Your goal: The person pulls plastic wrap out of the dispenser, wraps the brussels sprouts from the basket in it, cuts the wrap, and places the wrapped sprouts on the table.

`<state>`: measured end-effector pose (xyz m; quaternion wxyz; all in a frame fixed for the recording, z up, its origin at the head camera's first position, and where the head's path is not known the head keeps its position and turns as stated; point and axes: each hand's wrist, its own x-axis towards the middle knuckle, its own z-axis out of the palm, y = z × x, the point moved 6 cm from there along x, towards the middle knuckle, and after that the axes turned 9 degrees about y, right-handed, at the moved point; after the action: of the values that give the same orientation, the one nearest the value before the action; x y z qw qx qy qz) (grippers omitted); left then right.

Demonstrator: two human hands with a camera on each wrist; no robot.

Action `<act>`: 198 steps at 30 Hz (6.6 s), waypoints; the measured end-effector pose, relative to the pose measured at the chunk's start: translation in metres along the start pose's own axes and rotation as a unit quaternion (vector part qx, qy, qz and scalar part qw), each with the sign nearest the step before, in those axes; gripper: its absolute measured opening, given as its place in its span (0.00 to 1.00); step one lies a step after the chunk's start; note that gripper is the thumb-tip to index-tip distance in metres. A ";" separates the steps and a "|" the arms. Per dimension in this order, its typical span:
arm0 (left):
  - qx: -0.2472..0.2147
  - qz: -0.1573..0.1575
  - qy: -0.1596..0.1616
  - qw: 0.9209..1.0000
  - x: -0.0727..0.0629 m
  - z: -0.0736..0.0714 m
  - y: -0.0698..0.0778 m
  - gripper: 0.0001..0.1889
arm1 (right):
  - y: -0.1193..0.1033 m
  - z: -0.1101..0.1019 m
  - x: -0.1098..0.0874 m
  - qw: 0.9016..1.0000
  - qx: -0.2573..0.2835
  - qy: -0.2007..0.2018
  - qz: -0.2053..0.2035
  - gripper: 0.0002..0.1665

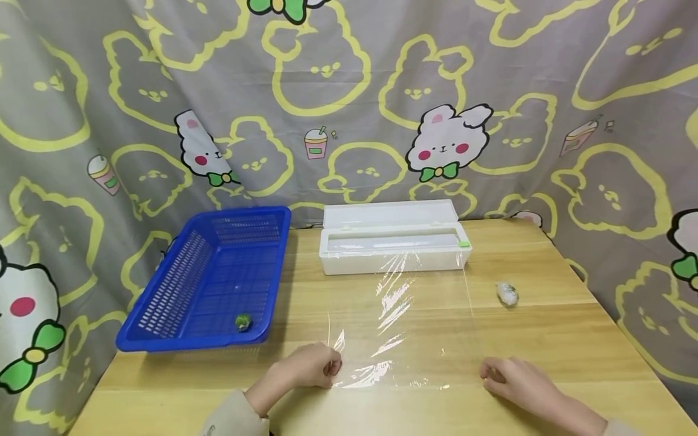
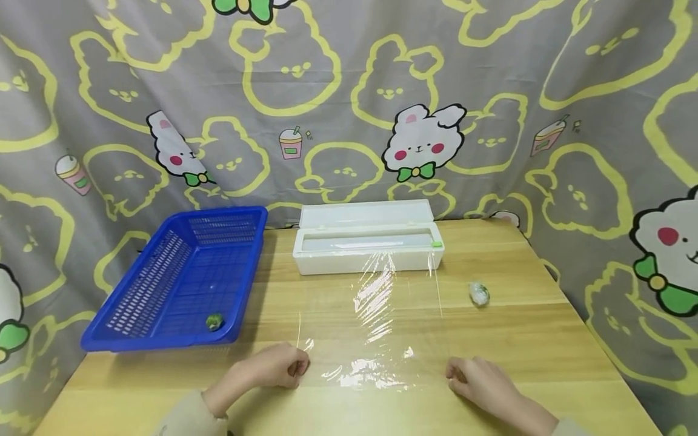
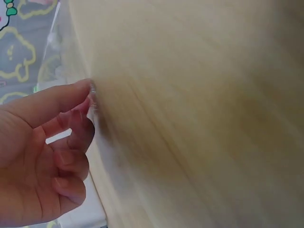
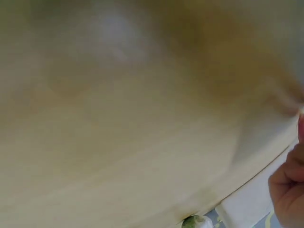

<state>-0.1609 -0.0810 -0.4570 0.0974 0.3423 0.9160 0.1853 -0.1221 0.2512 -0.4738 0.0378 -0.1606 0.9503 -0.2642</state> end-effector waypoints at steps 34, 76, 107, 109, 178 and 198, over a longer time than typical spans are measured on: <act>0.045 -0.129 0.088 0.987 -0.010 -0.019 -0.036 0.37 | 0.012 -0.002 0.012 0.995 0.066 -0.075 -0.016 0.48; -0.186 -0.040 0.264 0.946 -0.065 -0.136 -0.090 0.19 | 0.013 -0.002 0.014 0.996 0.050 -0.075 -0.026 0.46; -0.105 -0.198 0.041 0.974 -0.065 -0.096 -0.168 0.37 | 0.015 -0.002 0.014 0.995 0.041 -0.077 -0.040 0.41; -0.093 -0.198 0.035 0.975 -0.064 -0.095 -0.168 0.35 | 0.015 -0.002 0.013 0.995 0.038 -0.078 -0.039 0.41; -0.183 0.066 0.234 0.952 0.015 -0.086 -0.020 0.14 | 0.011 -0.003 0.013 0.996 0.031 -0.085 -0.021 0.41; -0.138 0.052 0.075 0.986 0.080 -0.015 0.034 0.15 | 0.012 -0.003 0.014 0.996 0.028 -0.081 -0.013 0.41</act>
<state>-0.2050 -0.0089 -0.4333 0.0650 0.3581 0.8673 0.3396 -0.1393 0.2575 -0.4773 0.1159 -0.1929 0.9341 -0.2773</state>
